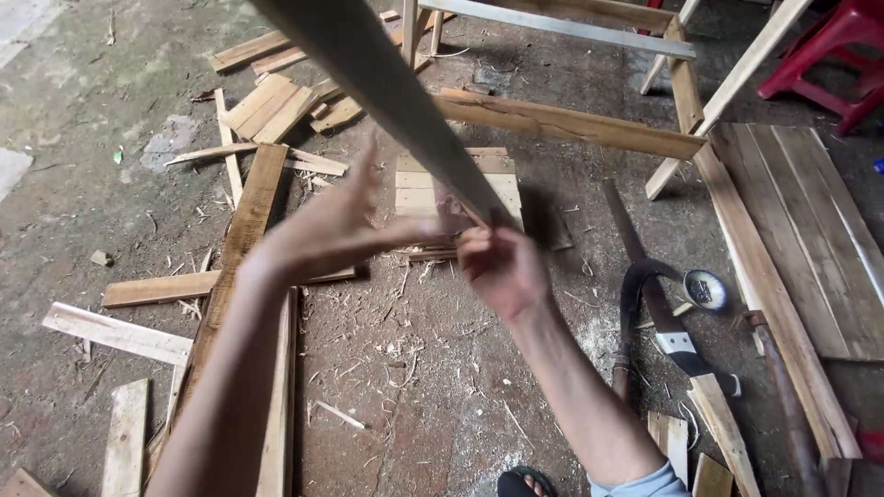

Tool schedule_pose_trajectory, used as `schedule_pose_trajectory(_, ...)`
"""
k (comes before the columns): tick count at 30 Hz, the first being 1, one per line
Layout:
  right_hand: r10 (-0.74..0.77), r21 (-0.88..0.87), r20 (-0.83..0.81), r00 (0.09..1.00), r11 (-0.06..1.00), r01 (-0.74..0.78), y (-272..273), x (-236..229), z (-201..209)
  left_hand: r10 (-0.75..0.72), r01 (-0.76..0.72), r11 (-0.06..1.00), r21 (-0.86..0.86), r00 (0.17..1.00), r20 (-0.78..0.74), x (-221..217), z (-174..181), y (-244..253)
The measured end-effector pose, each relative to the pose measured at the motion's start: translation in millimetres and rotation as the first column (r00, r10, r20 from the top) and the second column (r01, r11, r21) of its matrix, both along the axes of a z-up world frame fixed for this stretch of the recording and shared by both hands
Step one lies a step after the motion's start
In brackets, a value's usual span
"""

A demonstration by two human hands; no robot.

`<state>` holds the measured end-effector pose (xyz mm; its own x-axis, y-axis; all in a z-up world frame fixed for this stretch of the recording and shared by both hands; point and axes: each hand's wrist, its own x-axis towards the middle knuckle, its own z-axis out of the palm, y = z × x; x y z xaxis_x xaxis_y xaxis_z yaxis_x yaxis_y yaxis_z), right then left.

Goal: The person holds a long wooden plank in one hand and repeatedly shaves along its edge with a small blade held in the other hand, working along the length of the plank. Near the end the person sets the plank down on the floor among wood scraps and reaches toward a sickle lying on the ground.

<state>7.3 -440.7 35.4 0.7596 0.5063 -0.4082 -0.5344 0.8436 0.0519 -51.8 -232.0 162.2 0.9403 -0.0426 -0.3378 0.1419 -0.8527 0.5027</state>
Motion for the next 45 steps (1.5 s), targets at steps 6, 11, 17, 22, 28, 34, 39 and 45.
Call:
schedule_pose_trajectory(6,0.107,-0.076,0.119,0.987,0.992,-0.098,38,-21,-37,0.351,0.556,0.304,-0.774,0.689,0.633,37,-43,58)
schedule_pose_trajectory(11,0.470,-0.462,0.325,0.821,0.836,-0.296,55,-54,-31,0.645,0.455,0.167,-0.875,0.621,0.445,37,-48,63)
schedule_pose_trajectory(17,0.762,-0.934,0.331,0.557,0.178,0.311,24,-73,-123,0.734,0.362,0.215,-0.907,0.552,0.395,44,-56,80)
schedule_pose_trajectory(22,0.782,-0.885,0.408,0.471,0.211,0.416,-20,-67,-108,0.776,0.313,0.150,-0.938,0.551,0.308,46,-63,94)
schedule_pose_trajectory(28,0.577,-0.450,0.794,0.191,0.347,0.823,17,-56,-3,0.768,0.357,0.070,-0.931,0.577,0.279,45,-55,83)
schedule_pose_trajectory(34,0.742,-0.335,0.658,0.128,0.137,0.932,56,-62,-91,0.770,0.351,0.110,-0.930,0.562,0.303,43,-54,80)
schedule_pose_trajectory(39,0.740,-0.467,0.515,0.432,-0.180,0.866,3,-41,-194,0.761,0.356,0.110,-0.928,0.570,0.309,43,-60,87)
schedule_pose_trajectory(45,0.703,-0.543,0.532,0.471,-0.143,0.827,37,-49,-122,0.707,0.468,0.055,-0.882,0.606,0.365,51,-59,69)
